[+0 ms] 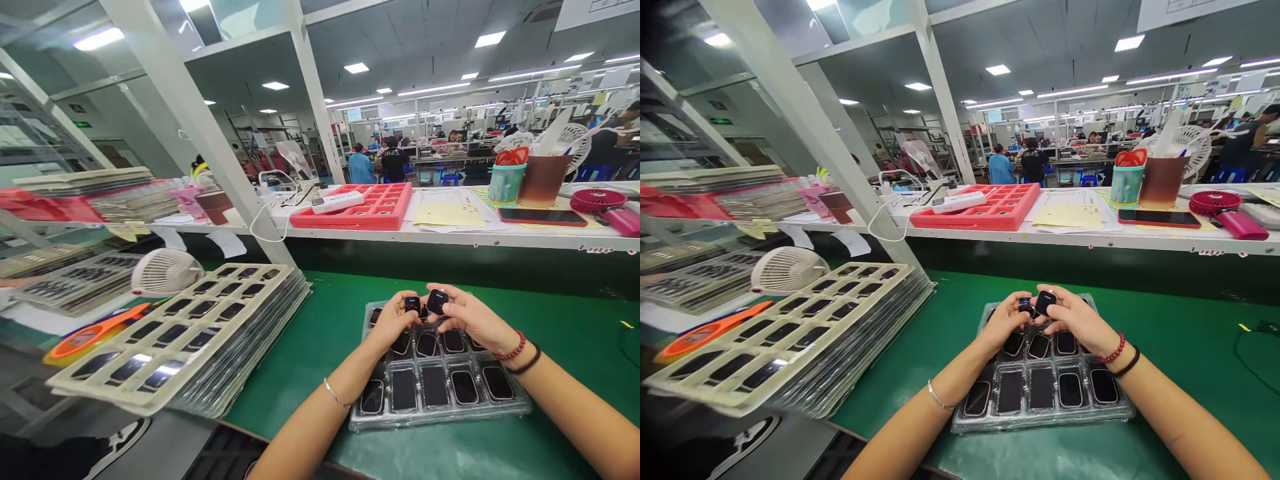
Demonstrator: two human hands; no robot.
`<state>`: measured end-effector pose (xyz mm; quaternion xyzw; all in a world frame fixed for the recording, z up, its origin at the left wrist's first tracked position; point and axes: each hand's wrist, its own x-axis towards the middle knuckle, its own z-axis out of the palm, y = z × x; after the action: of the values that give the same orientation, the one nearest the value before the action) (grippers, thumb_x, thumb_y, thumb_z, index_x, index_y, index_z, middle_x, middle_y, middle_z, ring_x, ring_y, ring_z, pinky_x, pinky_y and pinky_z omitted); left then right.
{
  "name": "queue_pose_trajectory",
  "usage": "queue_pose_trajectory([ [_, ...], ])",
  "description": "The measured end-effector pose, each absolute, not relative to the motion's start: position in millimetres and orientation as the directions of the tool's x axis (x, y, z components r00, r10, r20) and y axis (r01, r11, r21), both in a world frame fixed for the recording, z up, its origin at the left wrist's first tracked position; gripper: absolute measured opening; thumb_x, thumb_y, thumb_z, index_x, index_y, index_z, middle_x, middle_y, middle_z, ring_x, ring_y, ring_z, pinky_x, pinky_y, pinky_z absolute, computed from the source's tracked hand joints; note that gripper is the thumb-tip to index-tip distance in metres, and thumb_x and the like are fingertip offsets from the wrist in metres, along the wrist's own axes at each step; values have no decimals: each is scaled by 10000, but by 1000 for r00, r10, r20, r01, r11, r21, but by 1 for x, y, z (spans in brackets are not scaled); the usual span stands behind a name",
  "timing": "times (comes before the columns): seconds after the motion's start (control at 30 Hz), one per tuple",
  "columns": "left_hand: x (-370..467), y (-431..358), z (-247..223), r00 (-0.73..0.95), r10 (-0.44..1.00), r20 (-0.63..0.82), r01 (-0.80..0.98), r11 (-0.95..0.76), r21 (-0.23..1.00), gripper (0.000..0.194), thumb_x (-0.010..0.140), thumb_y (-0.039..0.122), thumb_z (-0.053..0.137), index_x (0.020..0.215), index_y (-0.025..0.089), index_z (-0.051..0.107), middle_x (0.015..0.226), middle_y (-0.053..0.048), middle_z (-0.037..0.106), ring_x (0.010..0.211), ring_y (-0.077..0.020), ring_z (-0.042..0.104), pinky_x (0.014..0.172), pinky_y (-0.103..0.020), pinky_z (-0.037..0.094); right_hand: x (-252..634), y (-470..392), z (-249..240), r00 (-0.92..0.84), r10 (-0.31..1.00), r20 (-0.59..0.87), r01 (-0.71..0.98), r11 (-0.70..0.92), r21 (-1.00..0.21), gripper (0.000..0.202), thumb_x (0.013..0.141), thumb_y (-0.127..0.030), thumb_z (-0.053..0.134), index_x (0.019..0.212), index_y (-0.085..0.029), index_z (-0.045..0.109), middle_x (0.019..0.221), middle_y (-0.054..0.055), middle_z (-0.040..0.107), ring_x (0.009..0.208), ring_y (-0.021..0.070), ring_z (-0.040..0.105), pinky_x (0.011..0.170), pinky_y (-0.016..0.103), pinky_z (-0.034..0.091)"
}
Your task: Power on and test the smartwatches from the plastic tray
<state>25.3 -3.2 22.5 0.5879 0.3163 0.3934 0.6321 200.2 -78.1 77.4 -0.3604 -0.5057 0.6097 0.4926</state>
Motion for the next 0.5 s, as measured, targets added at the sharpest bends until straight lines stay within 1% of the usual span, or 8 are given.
queue_pose_trajectory([
  [0.07, 26, -4, 23, 484, 871, 81, -131, -20, 991, 347, 683, 197, 621, 1002, 147, 494, 829, -30, 615, 552, -83, 559, 488, -195, 372, 208, -58, 57, -223, 973, 49, -112, 25, -993, 418, 757, -200, 615, 1169, -193, 544, 1097, 101, 636, 715, 130, 636, 608, 247, 537],
  [0.1, 26, -5, 24, 484, 871, 88, -132, -27, 991, 321, 692, 208, 619, 982, 146, 497, 816, -30, 618, 534, -77, 548, 487, -197, 374, 211, -52, 50, -223, 974, 46, -71, 31, -997, 421, 745, -178, 599, 1163, -186, 542, 1083, 100, 643, 697, 125, 631, 602, 250, 534],
  [0.17, 26, -6, 25, 489, 866, 99, -137, -36, 990, 307, 689, 193, 618, 970, 148, 502, 814, -34, 625, 543, -79, 543, 497, -200, 385, 213, -47, 41, -233, 971, 46, -28, 41, -999, 437, 725, -154, 570, 1160, -183, 536, 1074, 97, 645, 705, 131, 631, 603, 259, 529],
  [0.23, 26, -7, 25, 499, 860, 103, -136, -39, 990, 347, 670, 153, 616, 997, 154, 501, 853, -42, 633, 588, -91, 561, 513, -201, 396, 213, -48, 39, -252, 966, 55, -16, 53, -998, 467, 708, -142, 564, 1171, -194, 527, 1095, 90, 632, 762, 148, 637, 625, 270, 529],
  [0.3, 25, -8, 25, 512, 852, 108, -133, -45, 990, 377, 671, 137, 605, 1031, 160, 495, 895, -48, 633, 611, -98, 577, 516, -198, 394, 213, -50, 40, -266, 962, 62, -11, 62, -998, 478, 708, -152, 574, 1180, -206, 521, 1106, 81, 621, 810, 163, 639, 645, 275, 529],
  [0.37, 25, -7, 22, 521, 846, 113, -127, -55, 990, 352, 712, 172, 582, 1053, 159, 497, 899, -51, 626, 608, -105, 589, 507, -199, 386, 214, -51, 39, -260, 963, 65, 5, 68, -998, 437, 740, -189, 574, 1175, -206, 525, 1087, 75, 622, 820, 165, 637, 646, 272, 526],
  [0.5, 26, -6, 19, 527, 843, 107, -77, -78, 994, 249, 799, 266, 522, 1010, 137, 543, 796, -46, 618, 545, -108, 584, 478, -206, 370, 214, -45, 34, -222, 972, 77, 98, 101, -990, 290, 825, -288, 520, 1079, -161, 578, 939, 69, 650, 614, 114, 599, 552, 245, 496],
])
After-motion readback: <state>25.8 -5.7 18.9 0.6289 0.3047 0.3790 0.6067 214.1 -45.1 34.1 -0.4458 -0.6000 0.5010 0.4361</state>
